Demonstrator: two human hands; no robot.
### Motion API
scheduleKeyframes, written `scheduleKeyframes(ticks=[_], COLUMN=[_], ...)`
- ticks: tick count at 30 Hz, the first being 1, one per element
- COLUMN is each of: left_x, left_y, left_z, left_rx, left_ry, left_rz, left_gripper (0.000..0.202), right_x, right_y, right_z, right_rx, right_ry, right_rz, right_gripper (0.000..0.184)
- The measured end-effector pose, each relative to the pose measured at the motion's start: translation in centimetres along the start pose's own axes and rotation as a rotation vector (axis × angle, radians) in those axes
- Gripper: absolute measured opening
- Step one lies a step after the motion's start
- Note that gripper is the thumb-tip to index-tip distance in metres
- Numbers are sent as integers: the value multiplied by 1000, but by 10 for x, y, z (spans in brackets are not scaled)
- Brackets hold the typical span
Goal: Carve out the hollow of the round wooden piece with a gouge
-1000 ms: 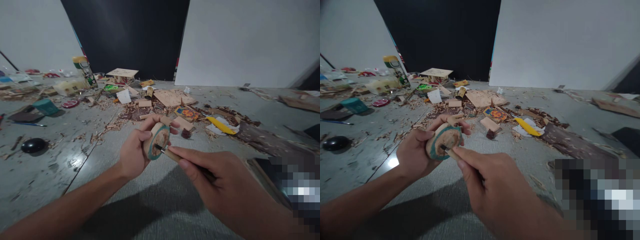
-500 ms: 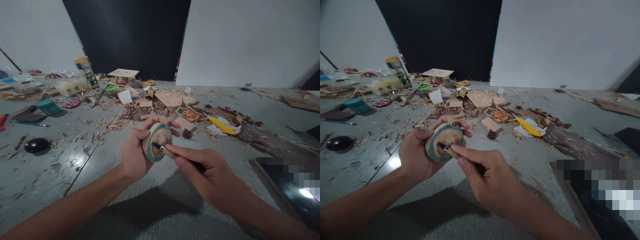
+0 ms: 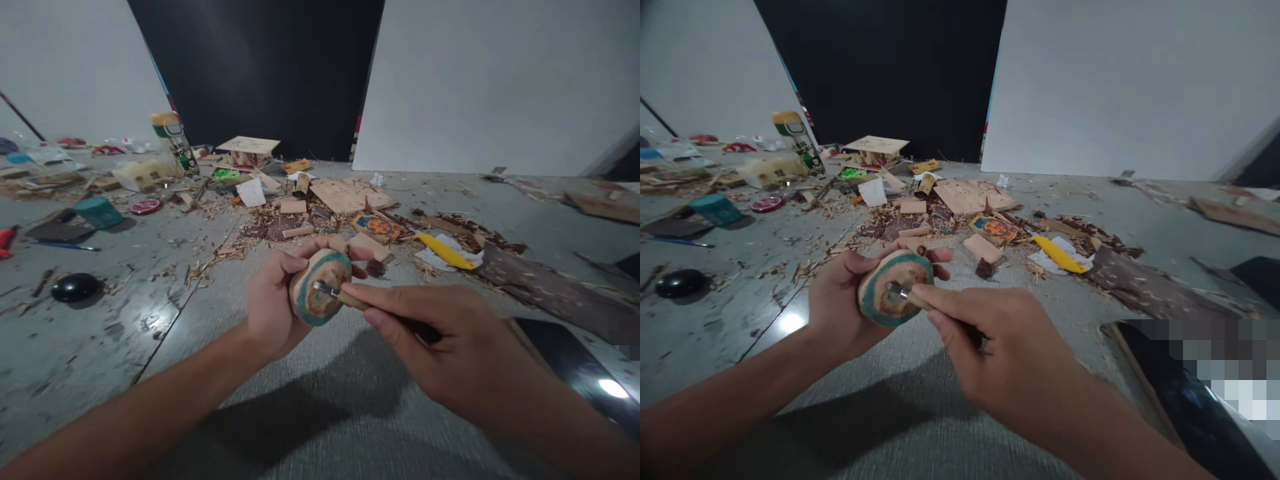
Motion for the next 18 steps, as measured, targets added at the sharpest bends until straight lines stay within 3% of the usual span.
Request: scheduleKeyframes(ticks=[5,9,12,18], left_x=[12,21,19,11], left_y=[-2,0,2,2], left_z=[2,0,0,3], left_rx=[81,110,81,53], left_ry=[159,272,265,212], left_rz=[-79,-74,-49,-80], left_gripper=[32,41,41,33], right_x=[-5,-12,-17,-22], right_y=[4,3,-3,-17], right_z=[1,2,4,6], right_rx=[77,148,185,138], right_ry=[78,62,6,-87], right_rz=[-107,-51,46,239], right_gripper=[35,36,36,33])
Point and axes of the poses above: each hand's wrist, its own z-axis towards the middle knuckle, its own y-axis out of the back of the hand, x = y × z, the point moved 7 cm from there along z, towards the middle knuckle, and after that the axes turned 13 degrees about x, right-handed, at the moved point
